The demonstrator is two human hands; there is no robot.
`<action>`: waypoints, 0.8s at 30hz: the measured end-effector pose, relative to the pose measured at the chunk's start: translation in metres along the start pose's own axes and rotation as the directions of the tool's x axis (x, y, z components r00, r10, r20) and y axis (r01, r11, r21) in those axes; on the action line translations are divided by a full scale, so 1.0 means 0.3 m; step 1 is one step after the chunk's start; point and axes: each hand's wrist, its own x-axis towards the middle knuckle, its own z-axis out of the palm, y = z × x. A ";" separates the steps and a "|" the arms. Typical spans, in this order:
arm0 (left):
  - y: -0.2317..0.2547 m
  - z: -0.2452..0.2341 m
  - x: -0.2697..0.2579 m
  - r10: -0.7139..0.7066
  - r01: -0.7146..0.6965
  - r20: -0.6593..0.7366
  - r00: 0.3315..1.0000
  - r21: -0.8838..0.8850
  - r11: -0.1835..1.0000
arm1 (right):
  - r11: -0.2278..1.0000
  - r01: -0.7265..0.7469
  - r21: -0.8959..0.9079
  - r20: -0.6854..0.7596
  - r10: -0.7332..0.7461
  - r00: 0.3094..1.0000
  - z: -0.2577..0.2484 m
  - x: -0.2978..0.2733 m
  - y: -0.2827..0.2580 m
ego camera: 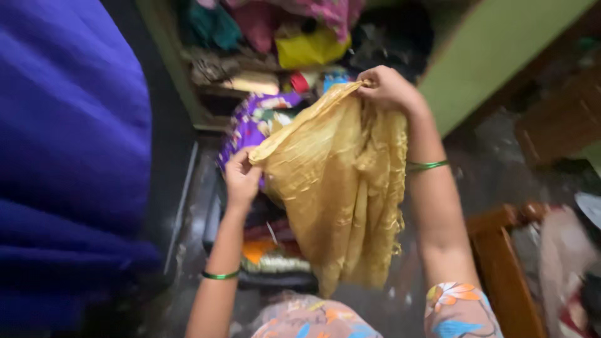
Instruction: The person folds several pieces of clothing by hand and places them on a stack.
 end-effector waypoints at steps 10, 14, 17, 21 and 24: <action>-0.452 -0.036 0.041 -0.175 0.192 -0.100 0.980 0.201 0.961 | 0.969 -0.235 0.069 -0.505 0.237 0.830 0.577 0.201 0.272; -0.460 0.064 -0.110 -0.352 0.338 0.046 0.935 0.192 0.921 | 0.932 -0.169 0.320 -0.389 0.292 0.874 0.688 -0.040 0.306; -0.460 0.198 -0.155 -0.450 0.424 0.180 0.875 0.163 0.891 | 0.687 -0.208 0.696 -0.231 0.490 0.841 0.753 -0.203 0.173; -0.440 0.287 -0.161 -0.447 0.403 0.282 0.849 0.202 0.893 | 0.344 -0.042 0.938 -0.155 0.526 0.836 0.753 -0.329 0.003; -0.413 0.305 -0.164 -0.457 0.386 0.274 0.846 0.276 0.880 | 0.348 0.021 0.937 -0.180 0.431 0.884 0.744 -0.395 -0.018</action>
